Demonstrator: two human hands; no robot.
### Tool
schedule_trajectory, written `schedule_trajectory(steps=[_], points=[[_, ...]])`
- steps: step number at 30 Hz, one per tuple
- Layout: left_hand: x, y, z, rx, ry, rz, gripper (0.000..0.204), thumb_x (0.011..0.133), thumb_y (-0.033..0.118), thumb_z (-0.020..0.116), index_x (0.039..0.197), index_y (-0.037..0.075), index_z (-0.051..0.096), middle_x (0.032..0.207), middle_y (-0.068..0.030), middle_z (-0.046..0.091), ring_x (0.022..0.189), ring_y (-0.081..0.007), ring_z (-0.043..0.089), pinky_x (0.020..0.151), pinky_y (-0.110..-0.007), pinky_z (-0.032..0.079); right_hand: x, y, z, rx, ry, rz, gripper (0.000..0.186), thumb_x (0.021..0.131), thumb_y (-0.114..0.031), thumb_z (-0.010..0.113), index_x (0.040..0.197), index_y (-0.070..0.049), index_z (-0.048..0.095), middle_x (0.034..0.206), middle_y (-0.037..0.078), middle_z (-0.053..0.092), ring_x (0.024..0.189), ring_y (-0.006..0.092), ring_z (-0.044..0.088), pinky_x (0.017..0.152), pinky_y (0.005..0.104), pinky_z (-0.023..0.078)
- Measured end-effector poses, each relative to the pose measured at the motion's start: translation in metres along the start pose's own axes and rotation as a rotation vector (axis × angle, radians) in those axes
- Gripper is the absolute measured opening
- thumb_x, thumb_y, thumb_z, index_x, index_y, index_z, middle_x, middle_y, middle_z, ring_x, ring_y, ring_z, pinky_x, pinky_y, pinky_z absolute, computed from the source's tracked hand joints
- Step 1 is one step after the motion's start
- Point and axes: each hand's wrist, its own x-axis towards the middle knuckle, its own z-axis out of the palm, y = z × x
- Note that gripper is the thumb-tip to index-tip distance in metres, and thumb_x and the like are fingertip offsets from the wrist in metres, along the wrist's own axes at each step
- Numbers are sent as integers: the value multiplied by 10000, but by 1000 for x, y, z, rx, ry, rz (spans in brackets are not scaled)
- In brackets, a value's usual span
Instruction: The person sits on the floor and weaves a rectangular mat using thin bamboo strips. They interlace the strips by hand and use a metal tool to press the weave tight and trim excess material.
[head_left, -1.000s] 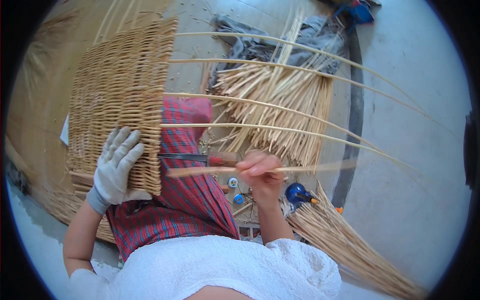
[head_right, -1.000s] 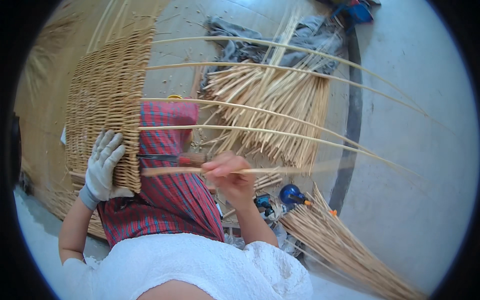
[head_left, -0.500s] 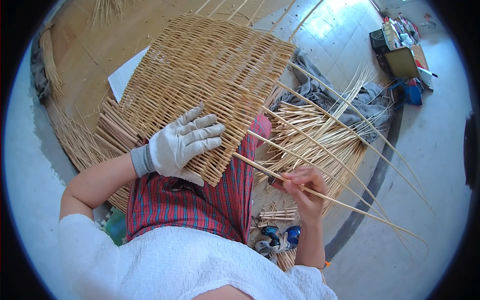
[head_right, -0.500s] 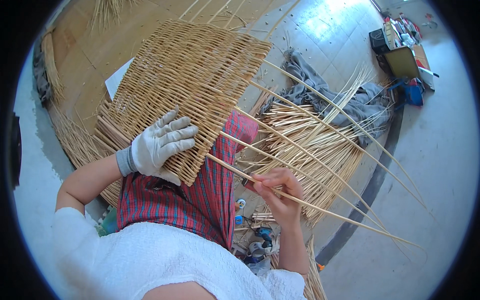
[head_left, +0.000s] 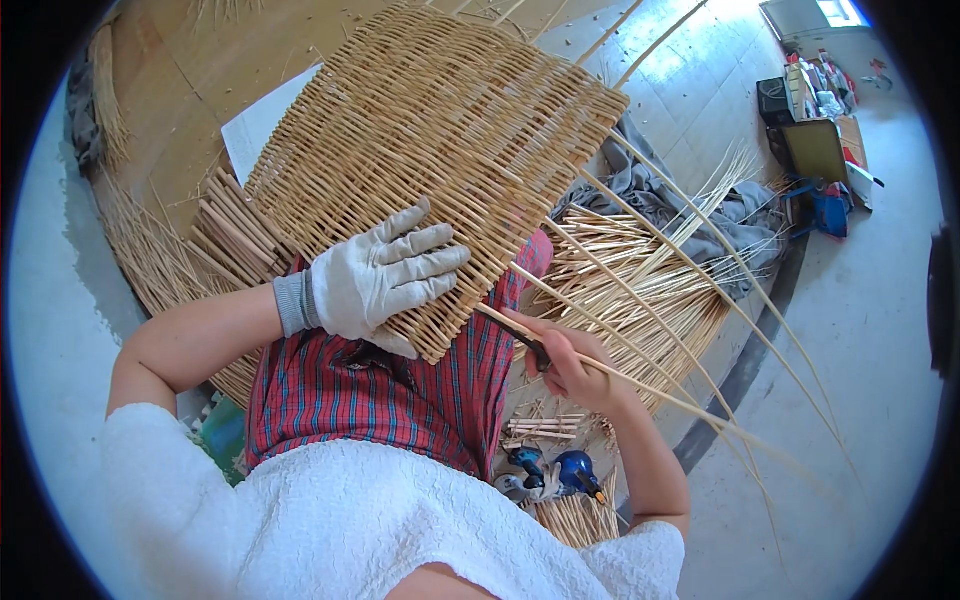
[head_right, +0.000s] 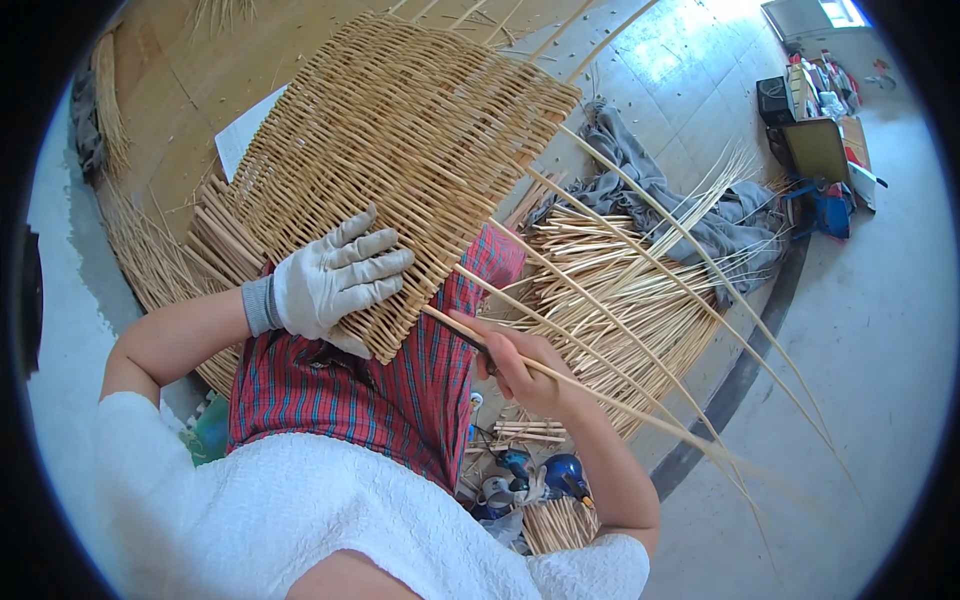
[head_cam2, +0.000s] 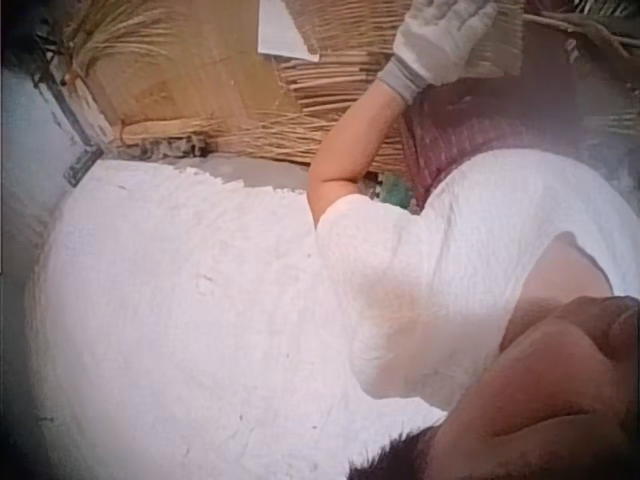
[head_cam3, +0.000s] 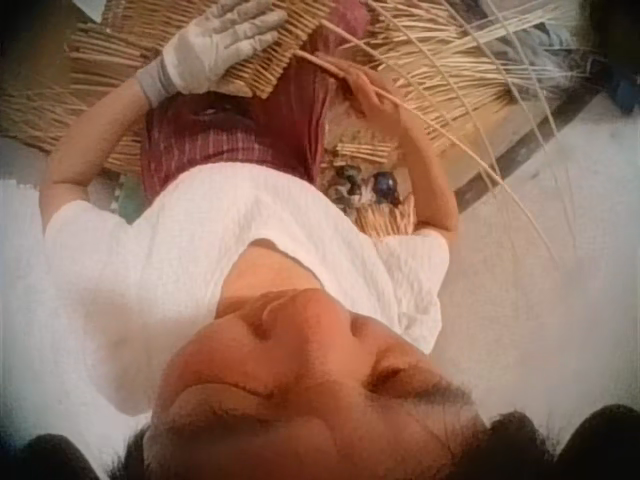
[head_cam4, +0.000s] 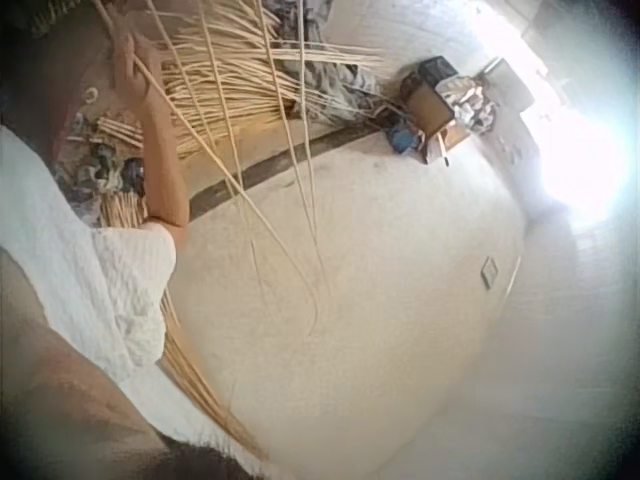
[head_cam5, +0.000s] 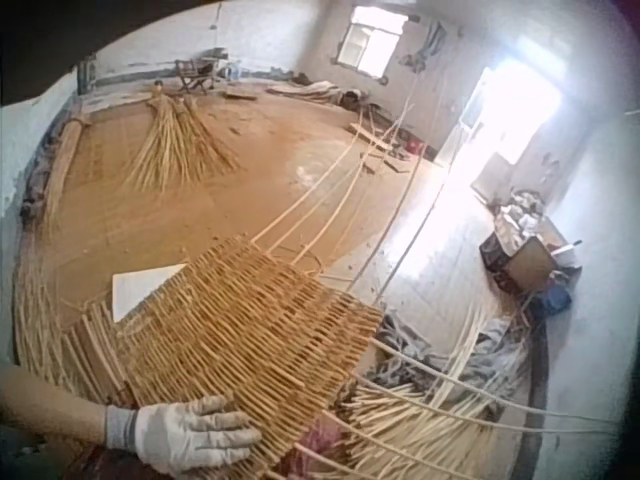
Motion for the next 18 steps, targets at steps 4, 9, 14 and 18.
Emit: schedule_trajectory(steps=[4, 9, 14, 18], points=[[-1, 3, 2, 33, -29, 7, 1094, 797, 776, 685, 1602, 89, 406, 1672, -146, 403, 1589, -345, 299, 1311, -599, 171, 9, 9, 1, -243, 0, -128, 501, 1142, -407, 405, 1603, -231, 498, 766, 7, 608, 632, 91, 551, 606, 290, 484], [1, -1, -6, 26, -15, -18, 1065, 757, 749, 731, 1546, 80, 477, 1646, -143, 446, 1564, -347, 351, 1311, -575, 196, 15, -4, -6, -90, -84, 96, 529, 1101, -394, 546, 1609, -261, 481, 840, 26, 638, 726, 116, 607, 643, 297, 518], [2, 9, 0, -20, 49, -35, 1039, 728, 722, 768, 1501, 79, 504, 1635, -140, 459, 1538, -348, 394, 1313, -533, 230, 11, 48, 6, -733, 310, -299, 386, 993, -315, 742, 1344, -168, 678, 861, 61, 713, 682, 166, 654, 616, 338, 538], [4, -1, -7, 4, 78, 7, 1010, 740, 714, 770, 1468, 58, 525, 1617, -166, 475, 1531, -367, 401, 1310, -527, 242, -44, 122, -56, -781, 174, 303, 273, 960, -290, 771, 1197, -158, 746, 955, 94, 756, 696, 220, 690, 659, 376, 554]])
